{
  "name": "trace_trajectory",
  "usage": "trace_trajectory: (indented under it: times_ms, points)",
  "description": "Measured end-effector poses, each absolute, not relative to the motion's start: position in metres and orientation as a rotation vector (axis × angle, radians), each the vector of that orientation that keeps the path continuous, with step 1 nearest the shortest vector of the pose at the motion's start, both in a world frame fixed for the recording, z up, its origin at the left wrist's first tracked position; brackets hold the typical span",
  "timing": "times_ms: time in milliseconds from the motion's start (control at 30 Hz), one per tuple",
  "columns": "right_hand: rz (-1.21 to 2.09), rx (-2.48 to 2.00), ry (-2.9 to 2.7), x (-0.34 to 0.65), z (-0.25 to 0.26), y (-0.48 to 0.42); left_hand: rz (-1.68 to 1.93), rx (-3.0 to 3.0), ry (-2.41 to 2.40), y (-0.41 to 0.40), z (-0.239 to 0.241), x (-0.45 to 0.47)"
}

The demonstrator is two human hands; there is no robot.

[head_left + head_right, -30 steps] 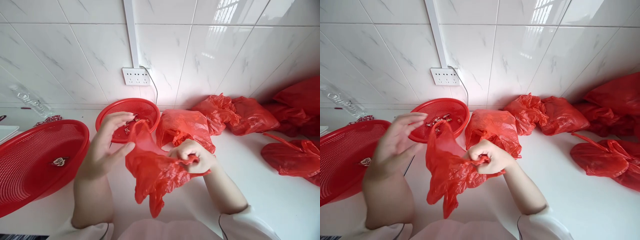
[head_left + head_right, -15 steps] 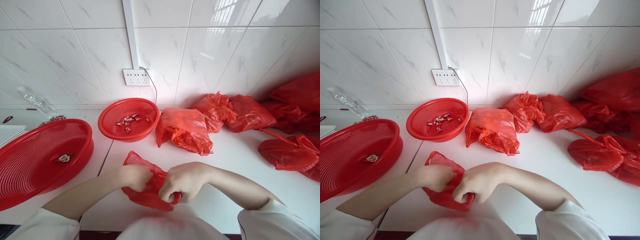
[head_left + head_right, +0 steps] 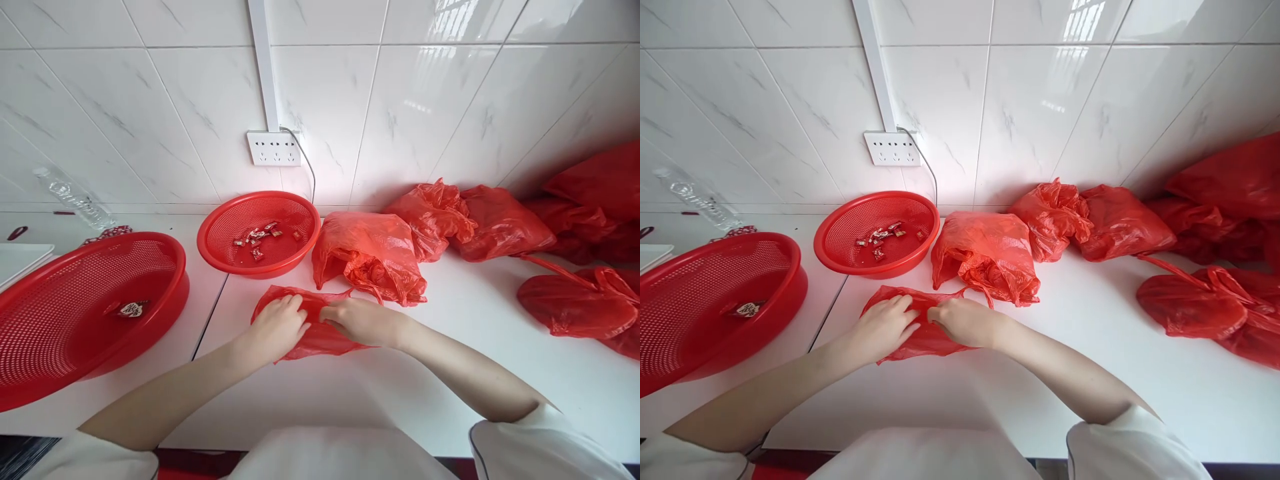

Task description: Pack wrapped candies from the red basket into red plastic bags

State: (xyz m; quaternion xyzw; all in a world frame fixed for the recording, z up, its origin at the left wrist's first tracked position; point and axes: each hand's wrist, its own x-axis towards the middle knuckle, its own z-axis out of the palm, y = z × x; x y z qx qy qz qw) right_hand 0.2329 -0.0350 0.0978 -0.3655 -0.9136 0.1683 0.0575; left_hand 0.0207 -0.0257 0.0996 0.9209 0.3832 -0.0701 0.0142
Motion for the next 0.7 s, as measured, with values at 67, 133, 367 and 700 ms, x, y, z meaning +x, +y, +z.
trace_trajectory:
  times_ms: [67,133,367,700]
  points:
    - [0.475,-1.038,-2.801,0.217,0.086,-0.036,-0.177,2.814,1.113,-0.030,0.091,0.027]
    - [0.387,-1.185,-2.846,0.209,0.072,-0.033,-0.250,2.696,1.058,-0.030,0.082,0.025]
    - [0.238,-1.663,-2.778,0.245,0.054,-0.005,-0.496,2.346,1.385,-0.019,0.069,-0.019]
    - [0.428,-1.084,-2.776,0.197,0.043,-0.017,-0.240,2.628,1.223,-0.019,0.071,0.000]
